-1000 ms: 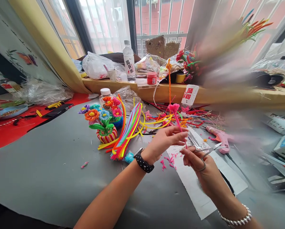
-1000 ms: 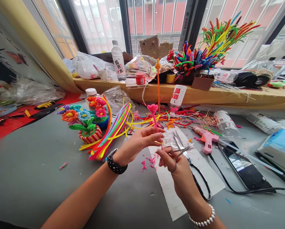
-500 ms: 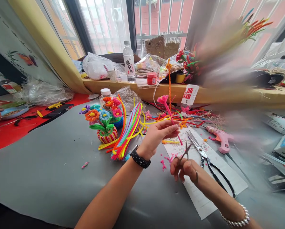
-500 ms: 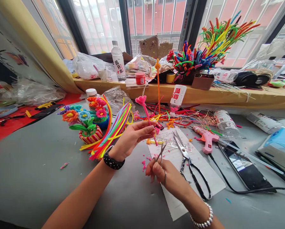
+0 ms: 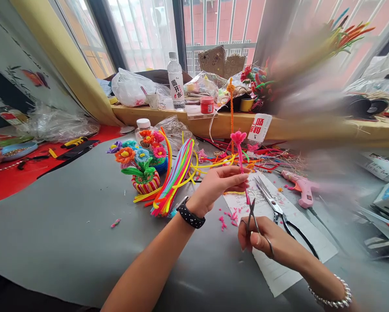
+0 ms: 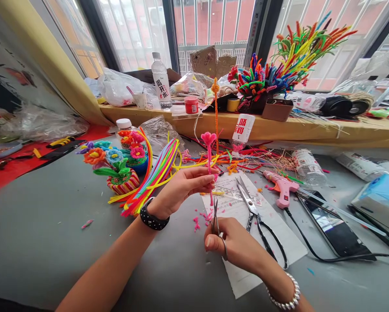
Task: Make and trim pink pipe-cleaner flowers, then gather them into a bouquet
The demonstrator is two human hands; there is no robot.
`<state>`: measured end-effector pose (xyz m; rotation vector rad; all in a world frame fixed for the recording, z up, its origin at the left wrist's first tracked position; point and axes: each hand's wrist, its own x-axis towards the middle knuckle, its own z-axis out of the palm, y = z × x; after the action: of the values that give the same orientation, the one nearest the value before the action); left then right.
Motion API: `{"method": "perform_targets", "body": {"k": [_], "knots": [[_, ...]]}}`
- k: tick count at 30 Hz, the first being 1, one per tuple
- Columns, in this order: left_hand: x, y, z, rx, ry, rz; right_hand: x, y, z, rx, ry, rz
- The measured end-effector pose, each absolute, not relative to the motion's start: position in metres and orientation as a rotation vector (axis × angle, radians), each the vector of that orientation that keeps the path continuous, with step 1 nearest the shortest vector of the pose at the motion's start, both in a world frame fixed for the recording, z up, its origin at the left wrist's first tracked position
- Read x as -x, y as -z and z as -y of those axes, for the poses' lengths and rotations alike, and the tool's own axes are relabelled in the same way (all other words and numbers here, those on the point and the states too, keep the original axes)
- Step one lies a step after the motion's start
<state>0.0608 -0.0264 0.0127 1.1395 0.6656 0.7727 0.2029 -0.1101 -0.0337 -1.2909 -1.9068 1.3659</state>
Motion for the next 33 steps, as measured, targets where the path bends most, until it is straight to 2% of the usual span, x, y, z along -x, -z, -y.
{"method": "perform_targets", "body": {"k": [33], "knots": [[-0.059,-0.013,0.025,-1.176,-0.748,-0.679,-0.203,0.023,0.113,1.371,-1.386,1.962]]}}
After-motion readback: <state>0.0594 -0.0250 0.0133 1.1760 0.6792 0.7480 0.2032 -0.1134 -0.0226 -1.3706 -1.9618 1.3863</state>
